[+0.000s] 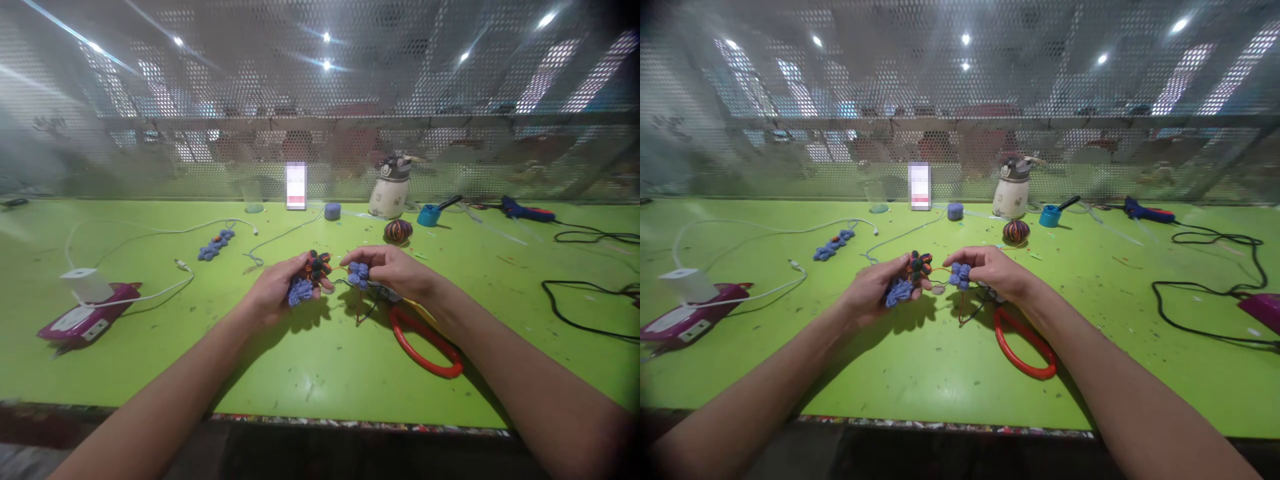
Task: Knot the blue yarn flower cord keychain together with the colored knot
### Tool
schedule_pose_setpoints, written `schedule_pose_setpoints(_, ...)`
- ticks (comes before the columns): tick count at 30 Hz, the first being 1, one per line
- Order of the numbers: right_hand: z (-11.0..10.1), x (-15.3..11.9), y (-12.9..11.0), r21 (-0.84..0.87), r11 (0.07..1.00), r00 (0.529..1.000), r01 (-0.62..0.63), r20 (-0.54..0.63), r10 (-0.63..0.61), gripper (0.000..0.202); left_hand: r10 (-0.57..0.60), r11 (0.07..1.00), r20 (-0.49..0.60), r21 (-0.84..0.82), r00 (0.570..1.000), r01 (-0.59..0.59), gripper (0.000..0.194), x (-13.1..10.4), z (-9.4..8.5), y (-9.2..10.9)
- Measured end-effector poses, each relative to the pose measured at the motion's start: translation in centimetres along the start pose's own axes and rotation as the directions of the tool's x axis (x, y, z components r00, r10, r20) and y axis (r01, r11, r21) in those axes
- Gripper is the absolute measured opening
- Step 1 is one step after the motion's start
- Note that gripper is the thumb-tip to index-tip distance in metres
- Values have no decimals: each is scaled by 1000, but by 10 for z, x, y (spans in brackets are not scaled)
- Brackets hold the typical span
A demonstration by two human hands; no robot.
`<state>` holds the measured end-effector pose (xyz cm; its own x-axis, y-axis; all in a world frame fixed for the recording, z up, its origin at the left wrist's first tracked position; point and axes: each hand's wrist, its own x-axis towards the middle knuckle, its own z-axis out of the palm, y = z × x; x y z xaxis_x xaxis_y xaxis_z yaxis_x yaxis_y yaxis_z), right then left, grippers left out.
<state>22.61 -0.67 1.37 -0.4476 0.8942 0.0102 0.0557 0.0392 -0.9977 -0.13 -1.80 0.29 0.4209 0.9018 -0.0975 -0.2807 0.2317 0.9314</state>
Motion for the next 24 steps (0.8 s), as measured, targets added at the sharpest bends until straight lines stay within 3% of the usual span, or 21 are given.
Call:
schedule_pose_setpoints(10, -4, 1, 4, 38, 999, 1000, 13, -8, -13, 33, -7, 1000, -19, -13, 1000, 6, 32, 1, 3, 2)
schedule_pose_setpoints(16, -2, 3, 5, -2, 1000, 1000, 5, -13, -5, 28, -15, 1000, 24, -13, 1000, 16, 32, 2, -1, 0)
schedule_pose_setpoints(24, -2, 1, 8, -66, 998, 985, 13, 170, -1, 41, -9, 1000, 6, 29, 1000, 9, 33, 2, 0, -3)
